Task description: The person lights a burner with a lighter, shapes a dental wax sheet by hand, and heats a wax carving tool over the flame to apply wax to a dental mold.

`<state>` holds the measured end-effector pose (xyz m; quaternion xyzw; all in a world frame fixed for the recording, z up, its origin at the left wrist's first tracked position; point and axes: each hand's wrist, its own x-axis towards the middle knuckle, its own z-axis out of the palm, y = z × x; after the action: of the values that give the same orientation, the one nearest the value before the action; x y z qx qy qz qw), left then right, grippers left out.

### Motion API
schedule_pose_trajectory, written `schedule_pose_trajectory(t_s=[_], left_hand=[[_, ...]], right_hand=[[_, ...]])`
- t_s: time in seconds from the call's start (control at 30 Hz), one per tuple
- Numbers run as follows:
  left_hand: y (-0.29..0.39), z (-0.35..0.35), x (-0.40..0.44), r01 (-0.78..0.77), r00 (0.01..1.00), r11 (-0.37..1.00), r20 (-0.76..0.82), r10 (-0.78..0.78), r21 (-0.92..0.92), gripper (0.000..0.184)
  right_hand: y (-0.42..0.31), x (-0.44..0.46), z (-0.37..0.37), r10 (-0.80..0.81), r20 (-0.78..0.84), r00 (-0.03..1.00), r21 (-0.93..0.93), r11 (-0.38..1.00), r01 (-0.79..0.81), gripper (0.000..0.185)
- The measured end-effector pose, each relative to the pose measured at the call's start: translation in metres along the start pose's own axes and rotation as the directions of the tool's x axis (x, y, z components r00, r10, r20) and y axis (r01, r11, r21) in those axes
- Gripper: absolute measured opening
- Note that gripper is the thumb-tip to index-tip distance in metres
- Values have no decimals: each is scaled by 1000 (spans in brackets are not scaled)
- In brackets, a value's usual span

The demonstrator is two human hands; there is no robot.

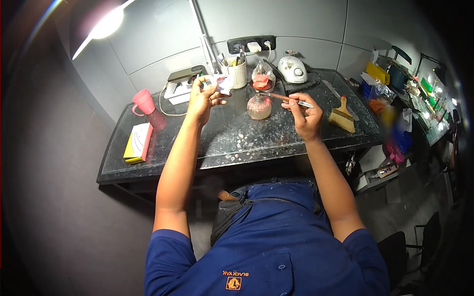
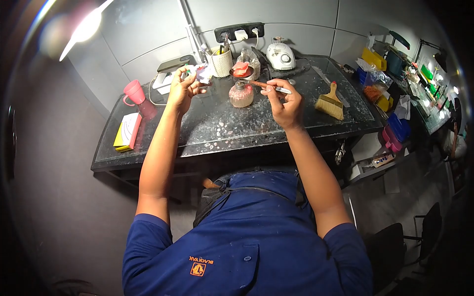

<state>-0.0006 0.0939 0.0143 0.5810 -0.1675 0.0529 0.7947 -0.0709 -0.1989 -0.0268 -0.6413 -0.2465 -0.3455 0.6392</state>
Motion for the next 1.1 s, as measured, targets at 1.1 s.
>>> schedule_pose_trajectory(t_s=[1.1], left_hand=[[5,5,-5,46,999,996,-14,-47,-75,28]], right_hand=[[-1,-5,-1,-2,-11,1000,-3,1000,2,15]])
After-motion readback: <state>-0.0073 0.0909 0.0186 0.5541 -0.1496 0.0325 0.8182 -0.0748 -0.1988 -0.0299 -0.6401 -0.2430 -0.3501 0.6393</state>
